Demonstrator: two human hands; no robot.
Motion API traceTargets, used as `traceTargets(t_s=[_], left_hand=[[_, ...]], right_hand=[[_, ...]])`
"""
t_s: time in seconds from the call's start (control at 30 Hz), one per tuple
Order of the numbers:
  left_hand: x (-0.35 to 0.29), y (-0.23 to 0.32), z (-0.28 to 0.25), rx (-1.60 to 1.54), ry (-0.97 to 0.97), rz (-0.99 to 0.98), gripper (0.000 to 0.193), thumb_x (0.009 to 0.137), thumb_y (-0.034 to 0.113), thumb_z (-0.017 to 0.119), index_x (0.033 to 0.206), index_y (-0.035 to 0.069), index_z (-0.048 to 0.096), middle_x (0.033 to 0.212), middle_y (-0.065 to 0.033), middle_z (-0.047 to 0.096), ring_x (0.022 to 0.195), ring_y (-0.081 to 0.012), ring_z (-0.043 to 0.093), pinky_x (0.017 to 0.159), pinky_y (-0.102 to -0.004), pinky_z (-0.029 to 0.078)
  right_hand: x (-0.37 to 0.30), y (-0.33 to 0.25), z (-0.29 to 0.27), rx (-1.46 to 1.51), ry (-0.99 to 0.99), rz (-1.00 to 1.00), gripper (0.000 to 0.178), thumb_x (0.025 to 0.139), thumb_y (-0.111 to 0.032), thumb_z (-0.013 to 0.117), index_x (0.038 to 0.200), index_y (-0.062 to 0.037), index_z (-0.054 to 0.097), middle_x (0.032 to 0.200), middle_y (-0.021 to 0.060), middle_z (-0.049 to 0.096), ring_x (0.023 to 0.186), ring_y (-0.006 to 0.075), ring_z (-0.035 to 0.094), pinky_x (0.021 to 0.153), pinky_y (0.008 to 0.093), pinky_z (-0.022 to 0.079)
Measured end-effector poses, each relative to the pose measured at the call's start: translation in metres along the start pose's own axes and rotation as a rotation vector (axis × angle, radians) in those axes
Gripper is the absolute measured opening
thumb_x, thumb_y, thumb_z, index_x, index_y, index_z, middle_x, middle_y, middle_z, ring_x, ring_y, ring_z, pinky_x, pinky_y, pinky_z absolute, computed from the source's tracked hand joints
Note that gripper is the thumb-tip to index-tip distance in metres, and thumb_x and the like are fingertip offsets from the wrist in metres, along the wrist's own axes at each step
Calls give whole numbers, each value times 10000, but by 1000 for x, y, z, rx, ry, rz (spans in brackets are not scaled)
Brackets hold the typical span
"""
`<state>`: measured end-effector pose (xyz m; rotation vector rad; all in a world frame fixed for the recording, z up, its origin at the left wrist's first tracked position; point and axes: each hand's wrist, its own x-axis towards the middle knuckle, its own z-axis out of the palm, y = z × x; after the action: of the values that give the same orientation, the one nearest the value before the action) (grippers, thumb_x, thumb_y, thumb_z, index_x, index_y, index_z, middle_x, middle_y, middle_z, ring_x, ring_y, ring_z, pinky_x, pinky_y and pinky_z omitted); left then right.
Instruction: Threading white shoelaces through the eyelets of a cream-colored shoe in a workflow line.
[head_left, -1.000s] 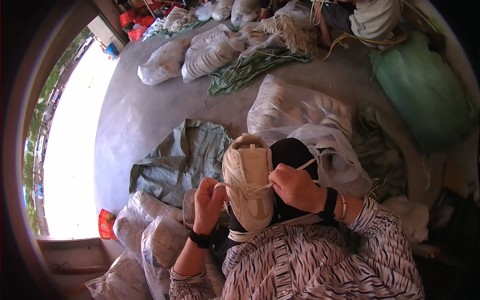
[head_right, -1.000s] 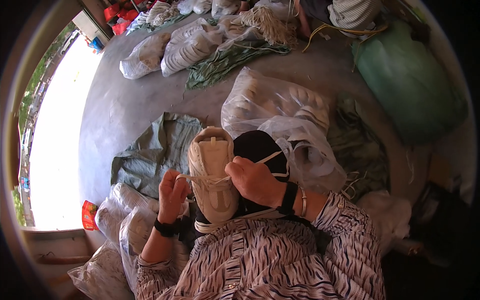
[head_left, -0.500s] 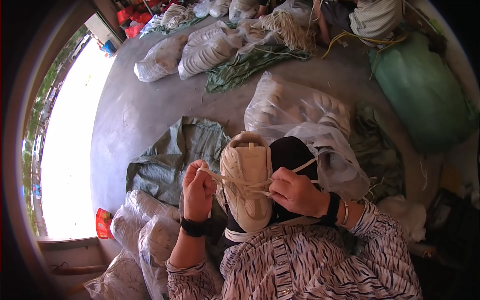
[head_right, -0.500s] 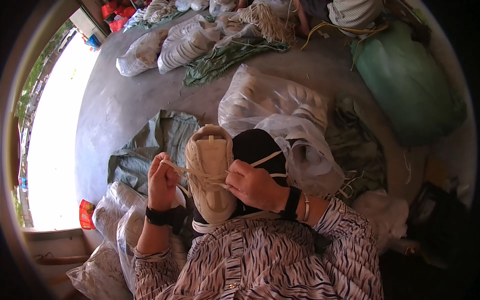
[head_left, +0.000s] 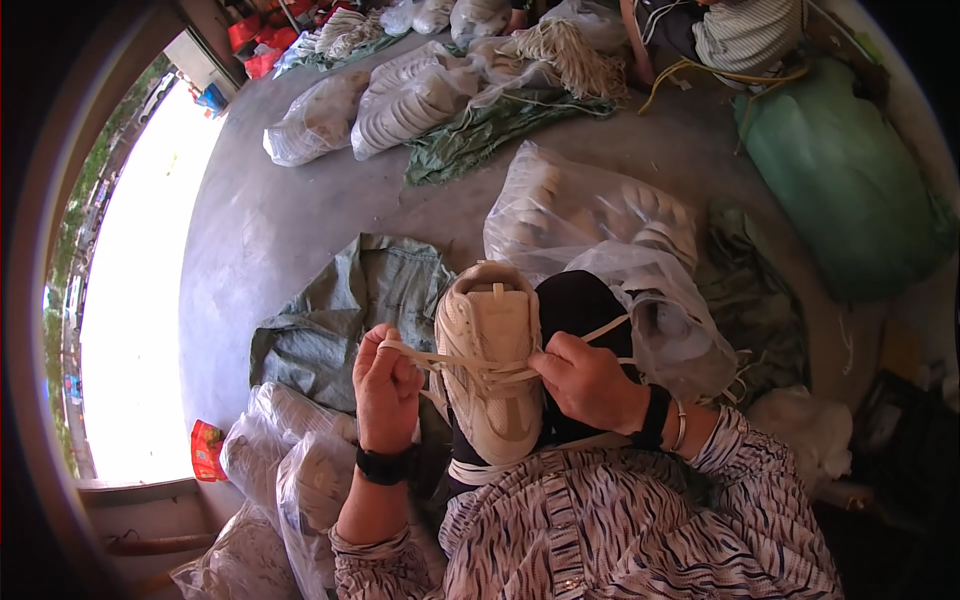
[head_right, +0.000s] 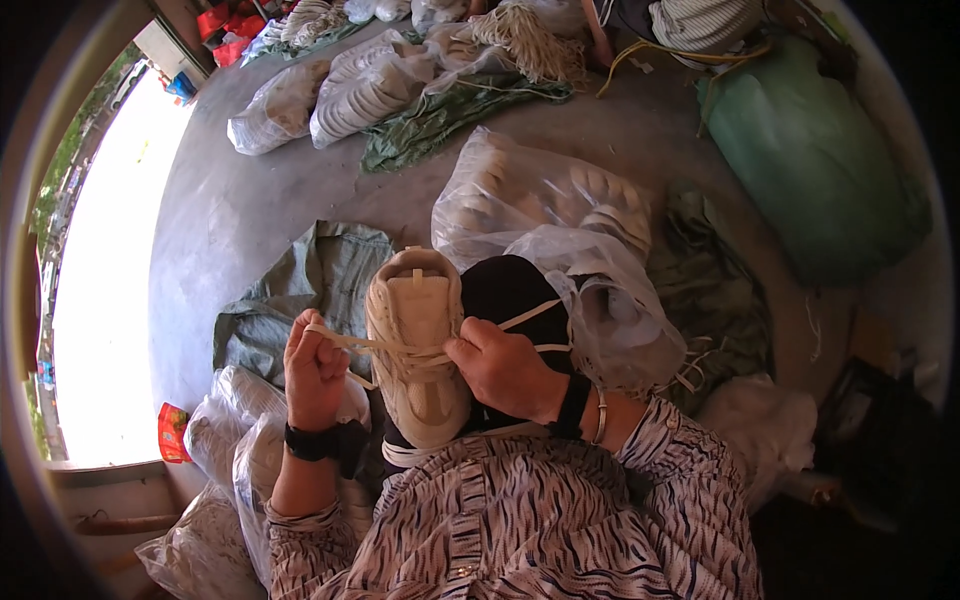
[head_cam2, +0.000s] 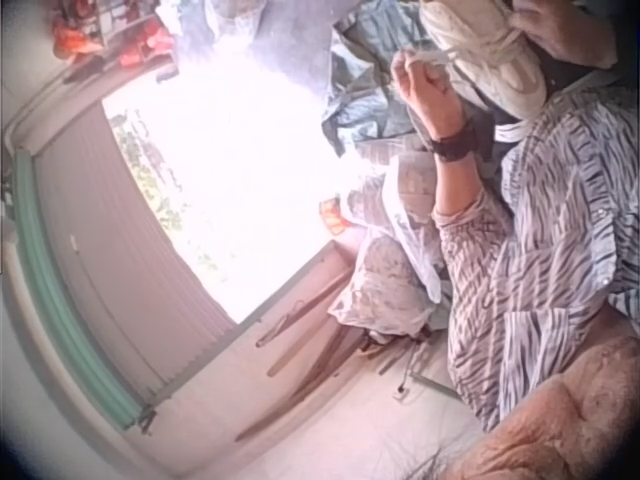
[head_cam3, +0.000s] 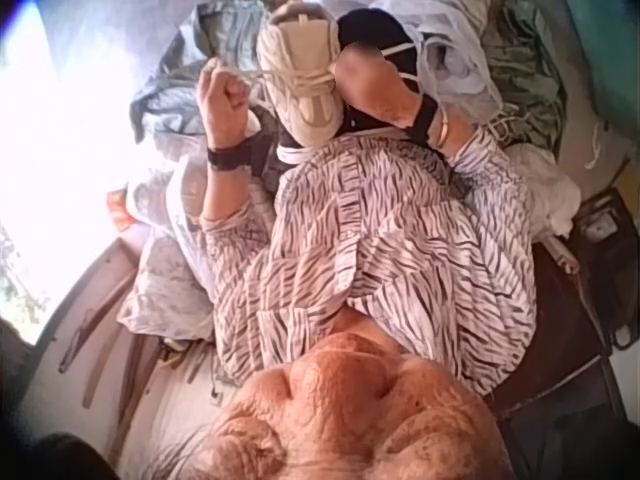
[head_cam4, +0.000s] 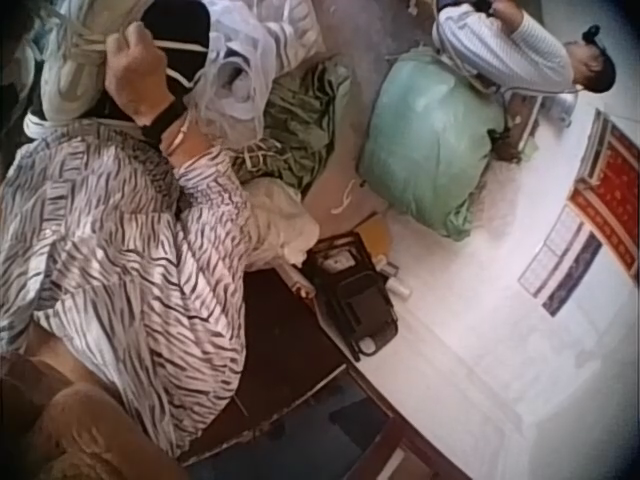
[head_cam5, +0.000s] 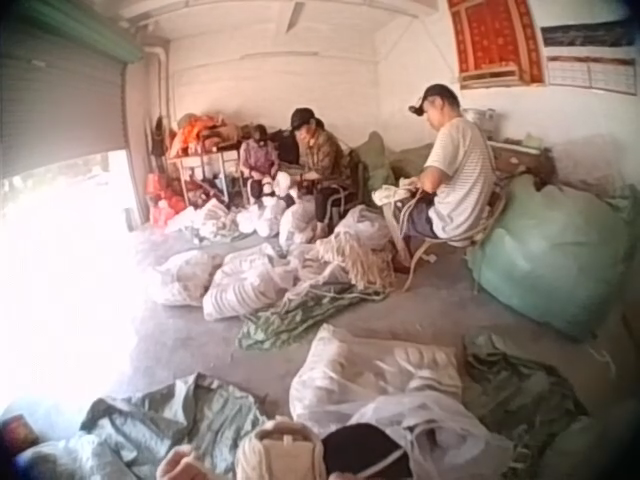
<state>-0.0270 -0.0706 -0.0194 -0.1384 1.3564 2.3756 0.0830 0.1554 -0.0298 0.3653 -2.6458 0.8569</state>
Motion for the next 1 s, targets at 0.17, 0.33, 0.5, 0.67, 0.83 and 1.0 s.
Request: traceTargets(t_s=[0.17, 0.33, 0.5, 0.67, 0.83, 1.0], left_hand=[[2, 4, -9, -68, -14, -28, 46, 939, 93, 475, 926, 121, 509, 559, 55, 366, 434, -35, 265, 417, -193, 230], [6, 27, -31, -170, -32, 78, 64, 935, 70, 471, 958, 105, 520, 555, 51, 375, 432, -36, 264, 412, -201, 229], [-10, 42, -33, 12, -73, 95, 121, 955, 93, 464, 1060, 83, 523, 554, 54, 329, 437, -24, 247, 410, -194, 228], [-15, 44, -52, 143, 107, 97, 143, 956, 97, 460, 1084, 69, 518, 570, 72, 344, 446, -9, 257, 396, -180, 218], [-2, -21, -113, 258, 203, -387, 91, 917, 126, 527, 991, 87, 563, 589, 78, 381, 445, -2, 311, 377, -169, 228], [-7, -31, -103, 453, 14, -535, 147, 933, 183, 476, 911, 85, 583, 611, 32, 459, 441, -86, 403, 401, -227, 320]], right_hand=[[-1, -5, 0, 500, -57, 83, 183, 735, 7, 699, 896, -13, 613, 806, 65, 526, 658, 193, 554, 559, 274, 445], [0, 2, -15, 524, -31, 196, 128, 760, 10, 684, 873, -5, 625, 798, 65, 554, 640, 176, 547, 572, 270, 438], [3, 12, -17, 277, 55, 269, 77, 811, -52, 650, 845, 11, 621, 815, 105, 588, 659, 226, 590, 588, 317, 465], [-19, 21, -50, 448, -278, 344, 104, 827, -97, 640, 783, -4, 625, 708, 87, 608, 644, 195, 597, 576, 293, 452], [-51, 43, -56, 644, -276, 555, 117, 856, -69, 579, 927, -9, 648, 762, 84, 642, 638, 143, 590, 585, 256, 461], [-73, 80, -74, 517, 14, 924, 217, 874, -49, 534, 1069, -6, 619, 771, 65, 641, 636, 94, 568, 592, 235, 459]])
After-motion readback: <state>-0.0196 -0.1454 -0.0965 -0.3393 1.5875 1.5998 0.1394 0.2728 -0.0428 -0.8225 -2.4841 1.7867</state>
